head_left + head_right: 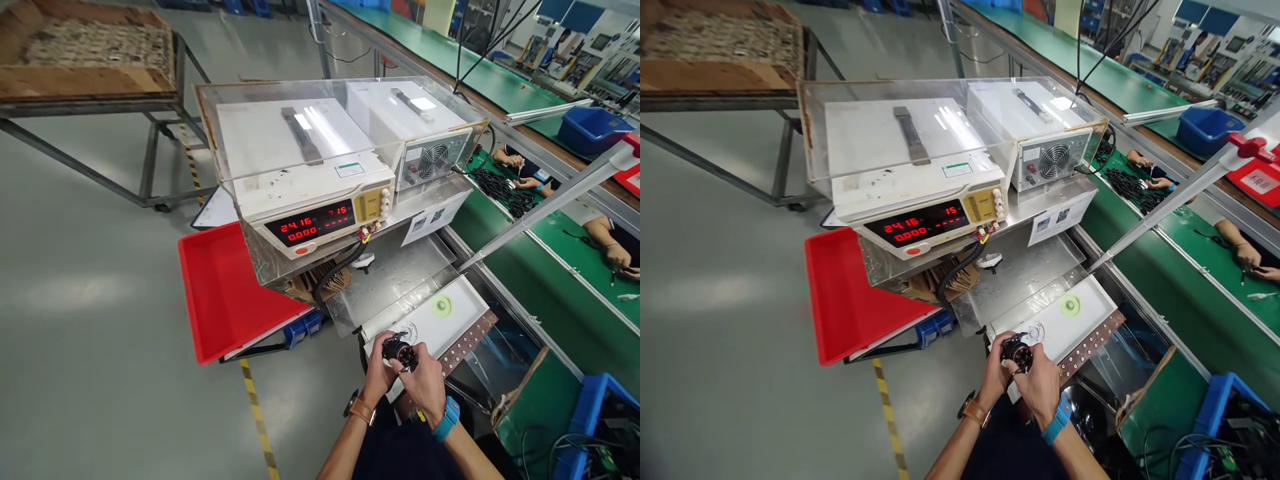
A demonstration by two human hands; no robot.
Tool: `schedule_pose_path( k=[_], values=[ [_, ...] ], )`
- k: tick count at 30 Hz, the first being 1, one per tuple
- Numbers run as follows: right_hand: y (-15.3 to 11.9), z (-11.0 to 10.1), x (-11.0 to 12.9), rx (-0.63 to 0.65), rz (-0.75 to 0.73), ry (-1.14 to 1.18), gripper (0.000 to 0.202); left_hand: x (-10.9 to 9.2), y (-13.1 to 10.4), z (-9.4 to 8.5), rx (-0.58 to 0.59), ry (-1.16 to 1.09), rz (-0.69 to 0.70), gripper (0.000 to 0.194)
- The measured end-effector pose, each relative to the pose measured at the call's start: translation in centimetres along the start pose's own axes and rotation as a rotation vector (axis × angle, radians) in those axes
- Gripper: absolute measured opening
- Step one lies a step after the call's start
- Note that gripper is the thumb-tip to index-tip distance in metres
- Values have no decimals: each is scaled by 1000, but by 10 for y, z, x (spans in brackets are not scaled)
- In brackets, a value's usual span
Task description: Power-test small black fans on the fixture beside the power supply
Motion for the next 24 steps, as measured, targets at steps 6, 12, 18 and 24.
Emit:
schedule_pose_path(
  k=[6,12,18,24],
  values=[
    [0,-3,11,87,-117,-132,27,6,1,1,38,5,-67,58],
    [0,-13,45,226,-528,-39,46,17,4,-6,46,17,-172,61],
    [1,-4,47,258,-603,-97,36,8,9,-7,96,-14,-137,63],
    [2,0,51,294,-674,-187,51,4,17,-6,118,46,-167,66]
  ],
)
Point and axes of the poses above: each hand's wrist, its own y-axis towards the middle knuckle, its own z-axis out of the palm, x = y × z, the point moved 10 cm from there along y, towards the middle knuckle, and after that the axes turned 13 degrees about -x, right-handed, at the moved point
